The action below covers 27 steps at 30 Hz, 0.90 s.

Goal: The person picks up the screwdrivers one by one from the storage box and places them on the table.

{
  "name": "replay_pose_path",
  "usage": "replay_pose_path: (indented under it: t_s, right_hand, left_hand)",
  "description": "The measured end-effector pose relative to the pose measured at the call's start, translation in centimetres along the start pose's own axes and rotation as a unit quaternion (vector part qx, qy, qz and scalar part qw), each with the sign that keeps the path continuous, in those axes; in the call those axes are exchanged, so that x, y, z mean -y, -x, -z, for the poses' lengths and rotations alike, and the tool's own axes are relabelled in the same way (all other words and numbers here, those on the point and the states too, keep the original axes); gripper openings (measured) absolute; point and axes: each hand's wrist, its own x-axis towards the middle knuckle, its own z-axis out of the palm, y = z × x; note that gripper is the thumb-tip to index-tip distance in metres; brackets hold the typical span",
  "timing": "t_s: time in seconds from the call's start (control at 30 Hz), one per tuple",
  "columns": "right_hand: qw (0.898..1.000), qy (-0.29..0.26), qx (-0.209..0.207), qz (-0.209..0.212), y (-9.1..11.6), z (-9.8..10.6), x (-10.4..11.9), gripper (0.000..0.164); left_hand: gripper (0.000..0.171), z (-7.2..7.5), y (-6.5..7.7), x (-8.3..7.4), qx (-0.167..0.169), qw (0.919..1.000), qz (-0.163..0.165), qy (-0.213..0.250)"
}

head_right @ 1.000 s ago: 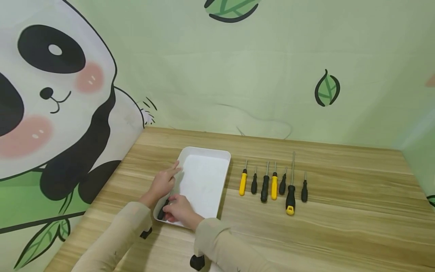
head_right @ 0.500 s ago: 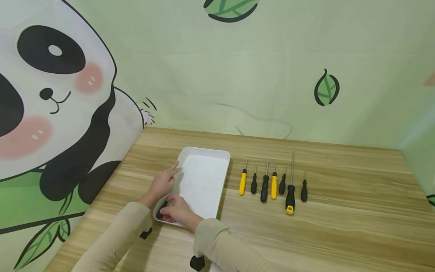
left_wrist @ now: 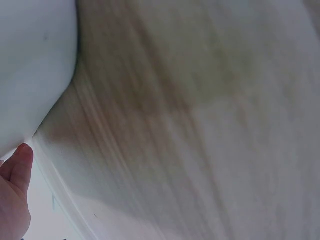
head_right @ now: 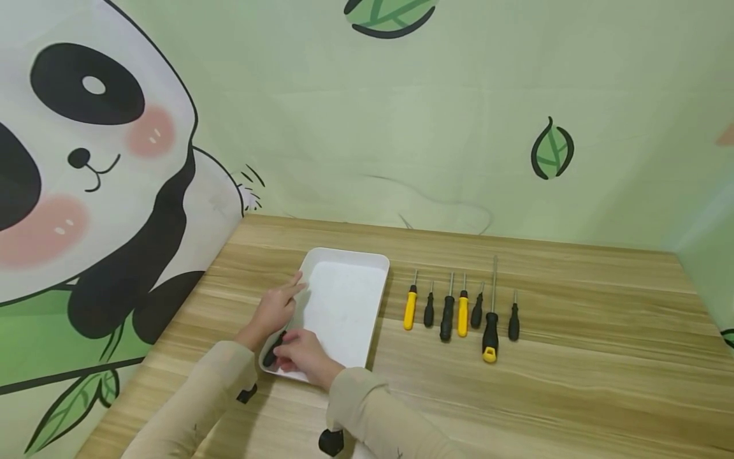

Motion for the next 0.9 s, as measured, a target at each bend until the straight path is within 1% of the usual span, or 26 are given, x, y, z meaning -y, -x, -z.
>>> replay_pose_path:
  t_s: [0.17, 0.27, 0.3, 0.4, 0.5, 0.6, 0.77, 0.9]
  right_hand:
    - [0.999, -0.032, -0.009, -0.030, -0.10, -0.03, 0.10, 0.028]
    - [0.998, -0.045, -0.017, -0.046, -0.09, -0.18, 0.27, 0.022]
    - [0.997, -0.046, -0.019, -0.052, 0.21, -0.32, 0.60, 0.019]
    - [0.996, -0.046, -0.030, -0.071, 0.16, -0.56, 0.65, 0.015]
    - [0.995, -0.038, -0.036, -0.084, 0.08, -0.69, 0.65, 0.016]
    - [0.995, -0.030, -0.036, -0.085, -0.25, -0.72, 0.38, 0.016]
    - [0.995, -0.024, -0.035, -0.085, -0.35, -0.83, 0.38, 0.009]
    - [0.995, -0.026, -0.040, -0.088, -0.31, -0.89, 0.38, 0.007]
  left_hand:
    - [0.042, -0.11, 0.02, 0.08, 0.003, 1.0000, 0.001, -0.001]
    - [0.042, -0.13, 0.00, 0.15, 0.002, 1.0000, -0.003, -0.003]
    - [0.042, -0.14, 0.00, 0.19, 0.002, 1.0000, -0.003, -0.002]
    - [0.042, -0.22, -0.04, 0.26, 0.001, 1.0000, -0.007, -0.003]
    - [0.042, -0.26, -0.08, 0.29, 0.000, 1.0000, -0.008, -0.003]
    - [0.042, -0.20, -0.08, 0.26, -0.001, 1.0000, -0.009, 0.000]
    - [0.042, -0.18, -0.11, 0.26, -0.004, 1.0000, -0.009, -0.002]
    - [0.041, -0.26, -0.08, 0.28, 0.002, 1.0000, -0.005, -0.004]
